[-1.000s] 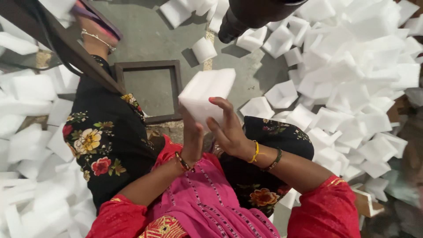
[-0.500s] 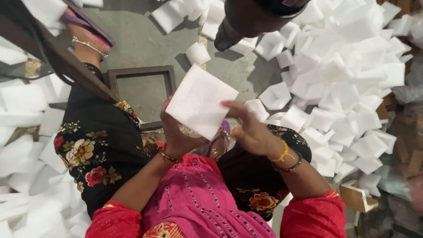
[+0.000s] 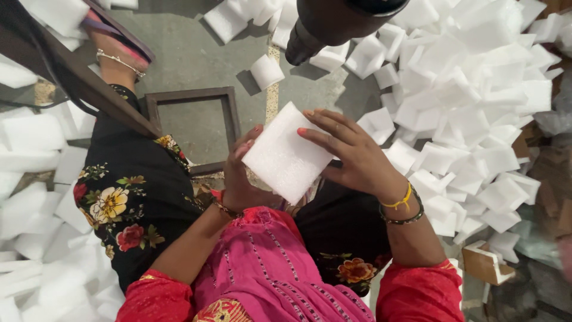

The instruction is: The person sits on the floor and uses a manual guillotine-style cutter to slice white foam blocks into smaller pieces. They repeatedly pick up foam blocks, position them under the cutter, and press down to cut, then place the cut pieces aside.

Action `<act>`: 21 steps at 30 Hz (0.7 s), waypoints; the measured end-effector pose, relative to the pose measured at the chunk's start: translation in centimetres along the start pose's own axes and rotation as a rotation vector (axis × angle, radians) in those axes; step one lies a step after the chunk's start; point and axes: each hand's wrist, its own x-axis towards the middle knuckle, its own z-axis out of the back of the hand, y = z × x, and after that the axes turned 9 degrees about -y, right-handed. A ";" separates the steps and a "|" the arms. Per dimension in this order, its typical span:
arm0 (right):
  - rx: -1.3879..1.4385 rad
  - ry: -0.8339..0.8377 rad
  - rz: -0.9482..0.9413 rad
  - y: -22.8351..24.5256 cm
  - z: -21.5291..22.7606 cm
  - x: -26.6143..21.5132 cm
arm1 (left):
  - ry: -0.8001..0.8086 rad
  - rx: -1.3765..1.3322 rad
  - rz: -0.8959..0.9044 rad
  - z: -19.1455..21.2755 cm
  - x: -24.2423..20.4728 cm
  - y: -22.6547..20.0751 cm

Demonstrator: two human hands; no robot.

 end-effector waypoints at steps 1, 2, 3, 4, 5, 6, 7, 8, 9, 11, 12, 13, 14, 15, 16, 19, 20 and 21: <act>-0.071 -0.009 -0.016 0.3 -0.1 0.2 | 0.010 -0.031 0.018 0.0 0.0 0.2; -0.100 -0.029 -0.027 0.6 -0.3 0.3 | 0.016 -0.051 0.027 0.1 -0.1 0.2; -0.128 -0.047 -0.033 0.9 -0.5 0.3 | 0.017 -0.068 0.035 0.0 -0.2 0.2; -0.156 -0.064 -0.039 1.2 -0.6 0.4 | 0.018 -0.085 0.043 0.0 -0.4 0.0; -0.156 -0.072 -0.020 1.5 -0.7 0.4 | 0.050 -0.032 0.108 -0.1 -0.5 -0.3; -0.156 -0.080 0.000 1.7 -0.8 0.4 | 0.082 0.021 0.174 -0.1 -0.6 -0.7; -0.156 -0.087 0.022 1.9 -0.8 0.4 | 0.112 0.075 0.239 0.0 -0.6 -1.0; -0.162 -0.060 0.013 2.1 -0.7 0.5 | 0.115 0.021 0.279 -0.1 -0.6 -1.4; -0.166 -0.028 0.013 2.2 -0.6 0.6 | 0.108 -0.027 0.318 -0.2 -0.7 -1.8; -0.156 0.028 0.009 2.6 -0.4 0.9 | 0.097 -0.134 0.405 0.0 -1.1 -2.6; -0.142 0.051 0.004 2.7 -0.4 1.2 | 0.092 -0.193 0.451 0.2 -1.3 -2.8; -0.131 0.074 -0.004 2.9 -0.4 1.5 | 0.089 -0.256 0.495 0.5 -1.5 -2.8; -0.112 0.101 -0.009 3.0 -0.5 1.8 | 0.102 -0.242 0.494 1.0 -1.8 -2.8; -0.094 0.129 -0.012 3.3 -0.8 2.1 | 0.112 -0.226 0.493 1.7 -2.3 -2.8; -0.076 0.158 -0.015 3.4 -1.1 2.5 | 0.122 -0.211 0.493 2.3 -2.9 -2.7; 0.042 0.218 0.078 3.6 -2.6 3.7 | 0.086 -0.476 0.697 4.2 -5.6 -2.6; 0.036 0.267 0.079 3.7 -3.3 4.1 | 0.152 -0.442 0.742 4.8 -6.5 -2.5; 0.027 0.310 0.073 3.9 -4.1 4.0 | 0.227 -0.411 0.790 5.6 -7.4 -2.4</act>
